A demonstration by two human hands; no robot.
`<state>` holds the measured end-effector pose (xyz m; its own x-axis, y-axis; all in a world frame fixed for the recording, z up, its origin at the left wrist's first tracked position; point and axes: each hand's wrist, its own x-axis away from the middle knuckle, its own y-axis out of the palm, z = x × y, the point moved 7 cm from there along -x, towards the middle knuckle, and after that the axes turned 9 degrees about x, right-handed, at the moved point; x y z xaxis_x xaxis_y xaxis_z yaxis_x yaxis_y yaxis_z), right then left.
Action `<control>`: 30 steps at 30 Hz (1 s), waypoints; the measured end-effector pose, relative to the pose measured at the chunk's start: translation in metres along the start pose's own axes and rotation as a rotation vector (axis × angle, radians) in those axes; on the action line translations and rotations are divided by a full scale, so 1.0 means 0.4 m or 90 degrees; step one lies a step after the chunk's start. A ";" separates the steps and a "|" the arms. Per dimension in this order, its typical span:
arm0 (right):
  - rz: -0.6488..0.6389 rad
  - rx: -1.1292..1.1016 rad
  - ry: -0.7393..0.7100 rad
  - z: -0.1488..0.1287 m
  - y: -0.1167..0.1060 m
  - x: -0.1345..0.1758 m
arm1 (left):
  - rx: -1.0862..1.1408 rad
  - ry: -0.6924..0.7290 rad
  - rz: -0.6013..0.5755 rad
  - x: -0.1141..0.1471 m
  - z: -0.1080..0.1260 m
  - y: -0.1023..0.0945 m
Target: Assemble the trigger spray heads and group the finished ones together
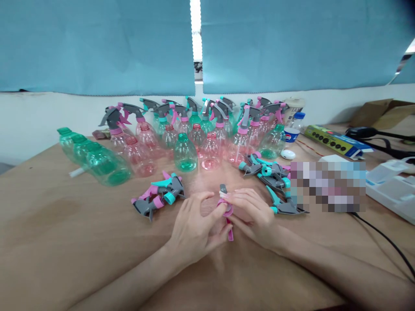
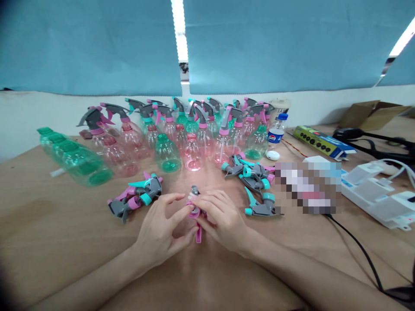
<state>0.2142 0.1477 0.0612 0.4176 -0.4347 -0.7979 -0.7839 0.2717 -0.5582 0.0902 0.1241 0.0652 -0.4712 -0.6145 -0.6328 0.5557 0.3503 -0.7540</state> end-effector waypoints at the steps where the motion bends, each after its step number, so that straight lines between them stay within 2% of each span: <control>1: -0.001 -0.004 0.003 0.000 0.001 0.000 | -0.010 0.008 0.002 -0.003 0.004 -0.003; 7: 0.014 0.000 0.032 0.011 0.000 0.000 | -0.044 0.026 0.010 -0.020 0.010 -0.005; 16: -0.025 0.012 0.022 0.002 0.003 -0.015 | 0.142 0.017 0.021 -0.006 -0.005 0.018; 30: -0.019 0.007 0.029 -0.003 0.009 -0.009 | 0.199 0.004 0.017 0.006 -0.009 0.018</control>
<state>0.2094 0.1491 0.0623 0.4198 -0.4811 -0.7696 -0.7660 0.2671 -0.5848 0.0906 0.1278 0.0577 -0.4564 -0.6037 -0.6537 0.7515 0.1318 -0.6464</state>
